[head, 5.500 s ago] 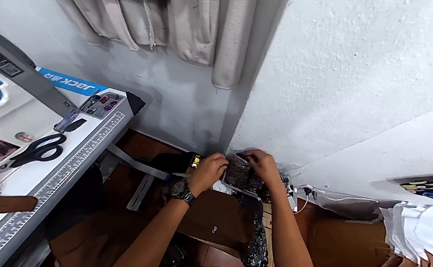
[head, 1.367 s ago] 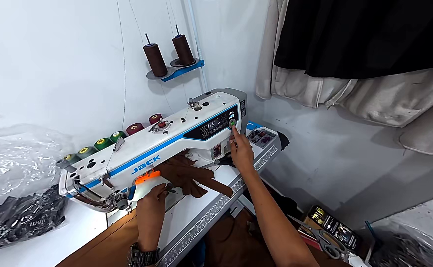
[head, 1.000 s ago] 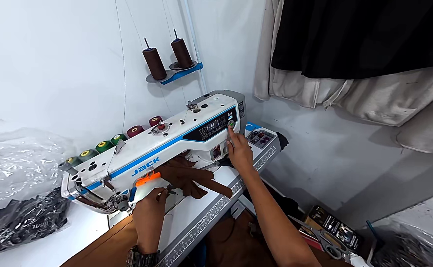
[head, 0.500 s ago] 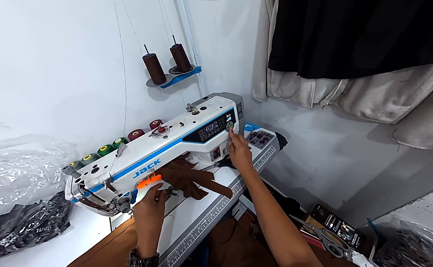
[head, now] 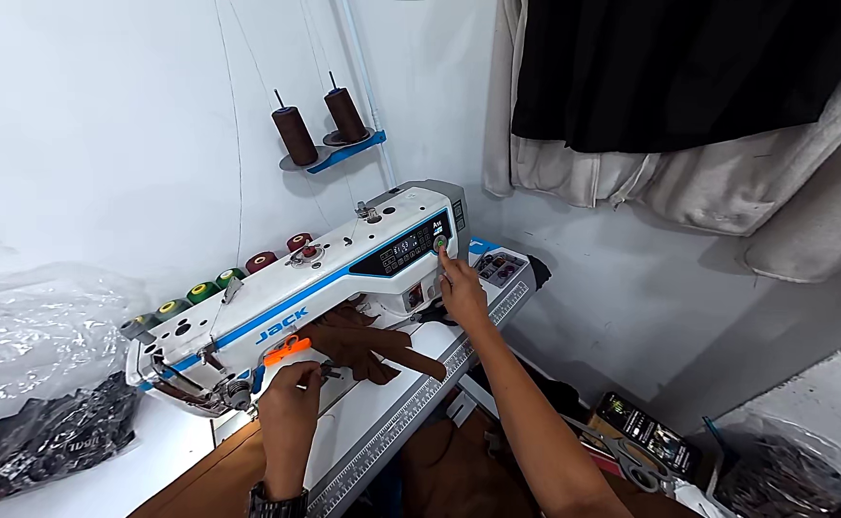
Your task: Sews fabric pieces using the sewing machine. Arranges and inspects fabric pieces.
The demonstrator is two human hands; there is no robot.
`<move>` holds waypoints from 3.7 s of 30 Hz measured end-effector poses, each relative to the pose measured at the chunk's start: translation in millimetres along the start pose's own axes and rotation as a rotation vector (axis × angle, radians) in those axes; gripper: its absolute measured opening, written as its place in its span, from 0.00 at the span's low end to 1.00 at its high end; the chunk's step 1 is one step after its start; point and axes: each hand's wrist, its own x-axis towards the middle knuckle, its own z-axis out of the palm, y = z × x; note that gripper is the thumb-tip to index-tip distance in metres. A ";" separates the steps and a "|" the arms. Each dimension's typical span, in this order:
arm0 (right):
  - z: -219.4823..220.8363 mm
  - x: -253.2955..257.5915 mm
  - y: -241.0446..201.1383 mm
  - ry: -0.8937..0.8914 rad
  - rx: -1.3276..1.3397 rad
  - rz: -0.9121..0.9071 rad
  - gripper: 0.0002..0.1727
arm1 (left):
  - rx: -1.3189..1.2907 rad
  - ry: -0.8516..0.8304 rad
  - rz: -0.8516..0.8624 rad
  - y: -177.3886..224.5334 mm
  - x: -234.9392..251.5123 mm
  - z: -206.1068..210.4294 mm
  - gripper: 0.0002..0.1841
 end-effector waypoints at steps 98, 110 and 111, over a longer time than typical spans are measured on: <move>135.4 -112.3 -219.0 -1.427 0.809 -0.064 0.09 | -0.027 -0.235 0.412 -132.9 -49.5 -111.6 0.10; 134.9 -100.8 -201.1 -0.742 0.300 -0.992 0.12 | -0.533 -0.442 -0.277 -137.4 -33.9 -112.7 0.10; 132.6 -93.1 -200.5 -0.695 0.206 -1.022 0.12 | -0.502 -0.413 -0.258 -142.6 -32.5 -116.0 0.09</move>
